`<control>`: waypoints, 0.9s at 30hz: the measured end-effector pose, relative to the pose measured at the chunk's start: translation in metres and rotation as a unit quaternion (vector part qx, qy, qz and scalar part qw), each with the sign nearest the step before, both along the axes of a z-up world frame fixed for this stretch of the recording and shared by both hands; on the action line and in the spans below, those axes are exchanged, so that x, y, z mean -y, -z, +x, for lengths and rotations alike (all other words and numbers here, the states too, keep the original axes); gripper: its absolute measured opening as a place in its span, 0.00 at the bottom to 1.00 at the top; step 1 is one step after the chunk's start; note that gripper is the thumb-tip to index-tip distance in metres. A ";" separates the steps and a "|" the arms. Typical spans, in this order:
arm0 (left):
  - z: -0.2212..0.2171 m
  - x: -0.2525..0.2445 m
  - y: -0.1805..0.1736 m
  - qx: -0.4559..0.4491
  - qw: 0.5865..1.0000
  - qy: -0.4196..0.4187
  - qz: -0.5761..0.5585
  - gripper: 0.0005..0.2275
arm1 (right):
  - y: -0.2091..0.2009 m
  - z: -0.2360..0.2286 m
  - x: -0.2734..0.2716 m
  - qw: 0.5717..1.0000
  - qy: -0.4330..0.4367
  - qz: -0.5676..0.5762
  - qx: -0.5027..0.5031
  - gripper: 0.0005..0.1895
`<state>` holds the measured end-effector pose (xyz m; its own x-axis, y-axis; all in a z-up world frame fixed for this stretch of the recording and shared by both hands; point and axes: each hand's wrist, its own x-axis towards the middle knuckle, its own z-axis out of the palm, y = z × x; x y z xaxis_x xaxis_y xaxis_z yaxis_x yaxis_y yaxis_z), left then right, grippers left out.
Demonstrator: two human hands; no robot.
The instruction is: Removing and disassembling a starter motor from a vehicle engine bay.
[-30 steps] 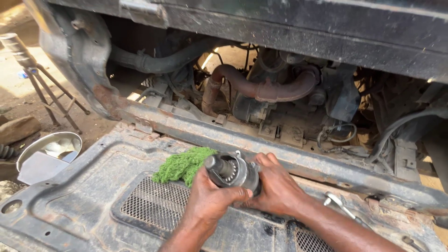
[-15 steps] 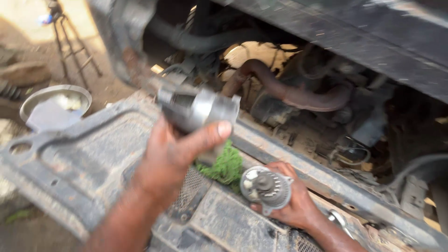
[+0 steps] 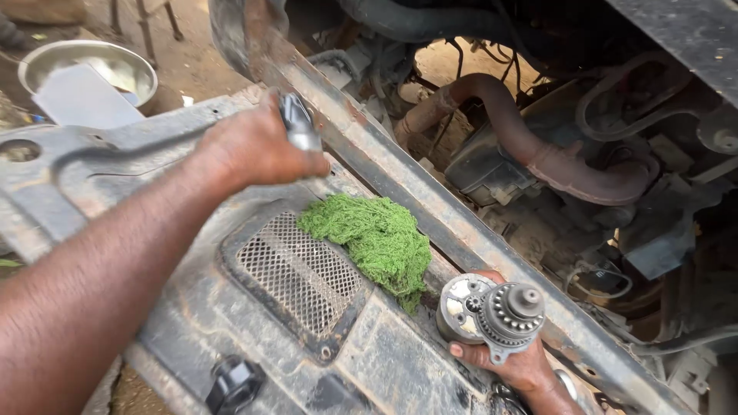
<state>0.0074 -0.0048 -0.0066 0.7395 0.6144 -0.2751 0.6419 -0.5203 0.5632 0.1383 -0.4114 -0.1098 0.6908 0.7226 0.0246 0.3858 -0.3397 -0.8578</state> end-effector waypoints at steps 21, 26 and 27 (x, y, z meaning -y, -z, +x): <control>-0.002 0.030 0.014 -0.045 0.923 0.148 0.351 0.42 | -0.018 -0.002 -0.004 0.996 -0.044 0.045 -0.069 0.48; -0.005 0.085 -0.047 -0.040 0.937 0.253 0.237 0.24 | -0.011 0.003 -0.002 0.994 -0.048 0.077 -0.065 0.48; -0.005 0.096 -0.056 -0.023 0.951 0.280 0.129 0.26 | -0.010 0.005 -0.003 0.991 -0.054 0.098 -0.073 0.49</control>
